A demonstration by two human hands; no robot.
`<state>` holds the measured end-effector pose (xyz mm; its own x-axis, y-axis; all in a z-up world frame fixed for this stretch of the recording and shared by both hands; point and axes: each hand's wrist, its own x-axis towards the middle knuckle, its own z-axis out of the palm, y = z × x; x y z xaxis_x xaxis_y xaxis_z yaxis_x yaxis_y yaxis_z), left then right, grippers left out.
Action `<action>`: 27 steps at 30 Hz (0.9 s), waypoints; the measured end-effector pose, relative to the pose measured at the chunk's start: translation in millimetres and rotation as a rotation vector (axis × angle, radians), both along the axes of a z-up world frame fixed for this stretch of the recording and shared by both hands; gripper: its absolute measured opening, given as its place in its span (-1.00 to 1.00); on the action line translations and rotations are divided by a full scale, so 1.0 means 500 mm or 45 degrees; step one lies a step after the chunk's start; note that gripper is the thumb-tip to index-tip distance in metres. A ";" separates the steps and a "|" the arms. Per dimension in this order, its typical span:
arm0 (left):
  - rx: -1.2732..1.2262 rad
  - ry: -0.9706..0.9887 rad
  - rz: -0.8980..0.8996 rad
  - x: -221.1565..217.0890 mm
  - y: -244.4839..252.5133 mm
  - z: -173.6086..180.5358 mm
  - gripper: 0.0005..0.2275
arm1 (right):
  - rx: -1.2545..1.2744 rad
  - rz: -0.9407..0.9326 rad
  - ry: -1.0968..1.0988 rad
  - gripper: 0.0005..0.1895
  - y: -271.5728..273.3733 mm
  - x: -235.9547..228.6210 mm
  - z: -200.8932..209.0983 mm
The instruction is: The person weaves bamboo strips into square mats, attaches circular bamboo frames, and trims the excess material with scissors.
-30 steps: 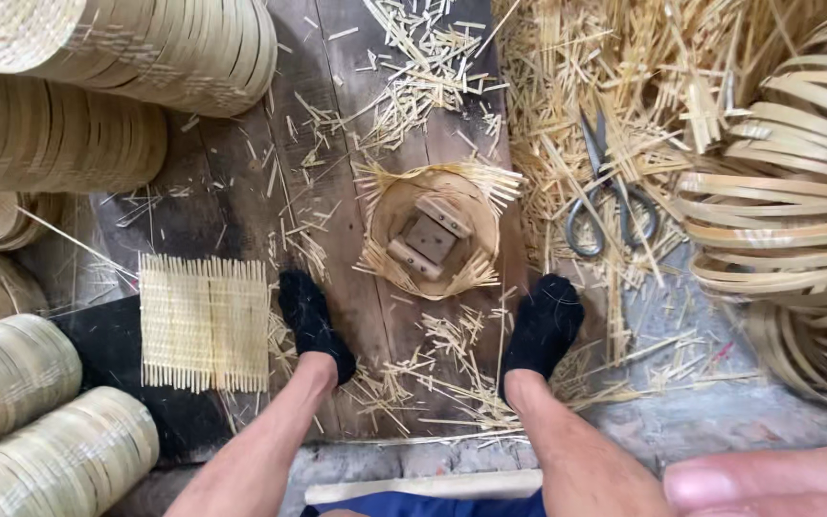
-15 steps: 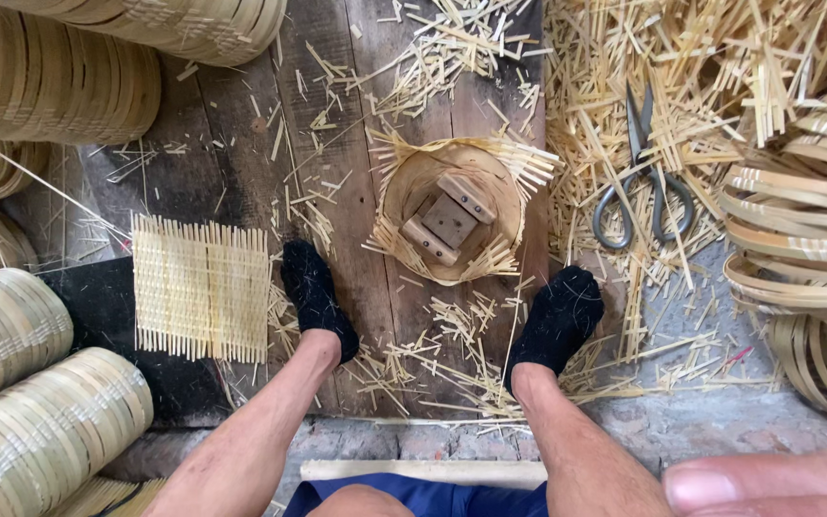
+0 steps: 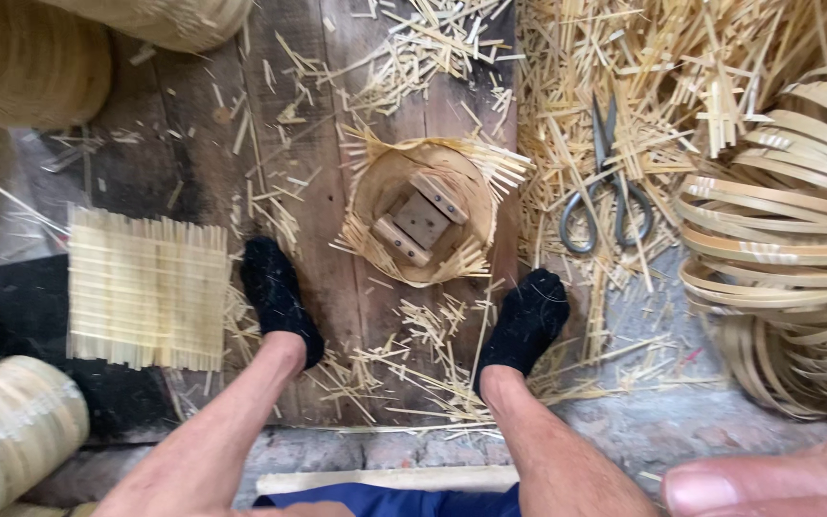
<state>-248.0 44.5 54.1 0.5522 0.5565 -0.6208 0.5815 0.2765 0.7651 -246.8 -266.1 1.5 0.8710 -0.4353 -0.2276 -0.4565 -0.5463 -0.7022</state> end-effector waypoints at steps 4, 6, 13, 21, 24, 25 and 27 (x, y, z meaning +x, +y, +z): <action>-0.002 -0.010 -0.015 -0.004 -0.002 0.005 -0.54 | 0.001 0.087 0.013 -0.83 -0.019 0.013 0.014; 0.006 -0.012 -0.038 0.000 0.001 0.008 -0.54 | 0.016 0.111 0.023 -0.83 -0.018 0.012 0.019; 0.036 -0.052 -0.107 0.033 -0.008 0.031 -0.57 | 0.127 0.260 0.071 -0.85 -0.019 0.059 0.086; 0.163 -0.239 -0.238 0.090 -0.096 0.153 -0.60 | 0.521 0.782 -0.579 -0.85 -0.170 0.217 0.409; 0.296 -0.470 -0.333 0.120 -0.136 0.241 -0.62 | 0.381 0.583 -0.621 -0.84 -0.232 0.316 0.350; 0.353 -0.575 -0.374 0.132 -0.147 0.272 -0.62 | 0.187 0.472 -0.305 -0.84 -0.228 0.353 0.272; 0.451 -0.788 -0.444 0.159 -0.173 0.323 -0.63 | 0.072 0.328 0.402 -0.78 -0.225 0.356 0.118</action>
<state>-168.7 -41.8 215.8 0.9180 0.3948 0.0377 0.0300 -0.1639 0.9860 -68.9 -378.3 60.6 0.8333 -0.1913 -0.5187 -0.5079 -0.6354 -0.5816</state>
